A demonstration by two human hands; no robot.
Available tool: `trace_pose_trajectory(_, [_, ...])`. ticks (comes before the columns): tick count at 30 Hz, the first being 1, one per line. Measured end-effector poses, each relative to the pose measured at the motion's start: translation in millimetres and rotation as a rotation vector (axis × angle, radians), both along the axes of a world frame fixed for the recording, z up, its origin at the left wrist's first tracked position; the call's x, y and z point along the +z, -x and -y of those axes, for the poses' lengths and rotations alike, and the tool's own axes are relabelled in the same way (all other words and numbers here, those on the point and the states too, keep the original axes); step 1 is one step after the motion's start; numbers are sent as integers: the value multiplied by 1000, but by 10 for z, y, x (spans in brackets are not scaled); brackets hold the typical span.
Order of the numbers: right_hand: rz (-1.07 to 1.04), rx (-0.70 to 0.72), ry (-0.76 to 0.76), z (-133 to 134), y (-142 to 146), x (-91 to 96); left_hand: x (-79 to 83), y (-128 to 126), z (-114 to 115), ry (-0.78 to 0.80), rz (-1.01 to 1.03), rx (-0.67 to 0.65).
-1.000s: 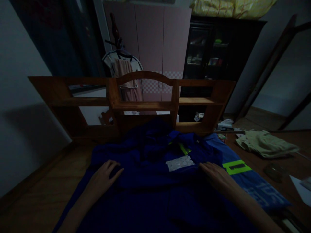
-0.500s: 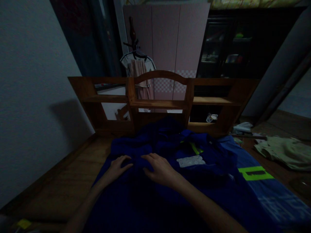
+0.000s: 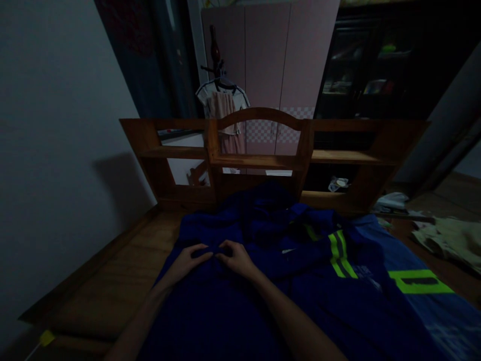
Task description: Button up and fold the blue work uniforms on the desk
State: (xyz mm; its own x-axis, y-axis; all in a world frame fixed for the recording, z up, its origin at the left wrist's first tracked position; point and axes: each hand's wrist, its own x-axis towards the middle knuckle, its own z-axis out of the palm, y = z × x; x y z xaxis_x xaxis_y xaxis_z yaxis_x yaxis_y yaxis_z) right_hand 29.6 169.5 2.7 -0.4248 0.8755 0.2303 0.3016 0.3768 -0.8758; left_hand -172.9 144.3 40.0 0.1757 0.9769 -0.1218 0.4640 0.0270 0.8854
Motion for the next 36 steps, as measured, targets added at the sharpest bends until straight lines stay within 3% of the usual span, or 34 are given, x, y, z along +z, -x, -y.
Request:
trace_pose_trajectory(5, [-83, 26, 48, -10, 1, 9, 39, -8, -25, 99, 52, 76])
trace_pose_trajectory(9, [-122, 25, 67, 3, -2, -6, 30, -3, -69, 158, 81, 40])
trace_pose_trajectory(17, [-193, 24, 88, -21, -12, -29, 86, -2, -59, 72, -136, -34])
trace_pose_trajectory(22, [-186, 18, 86, -47, -20, -49, 76, 8, -62, 141, -33, -55])
trace_pose_trajectory(28, [-176, 10, 84, -36, -10, -58, 45, 15, -83, 173, -52, -21])
trace_pose_trajectory(36, [-153, 13, 70, -33, -20, -52, -14, 37, -86, 100, -125, 7])
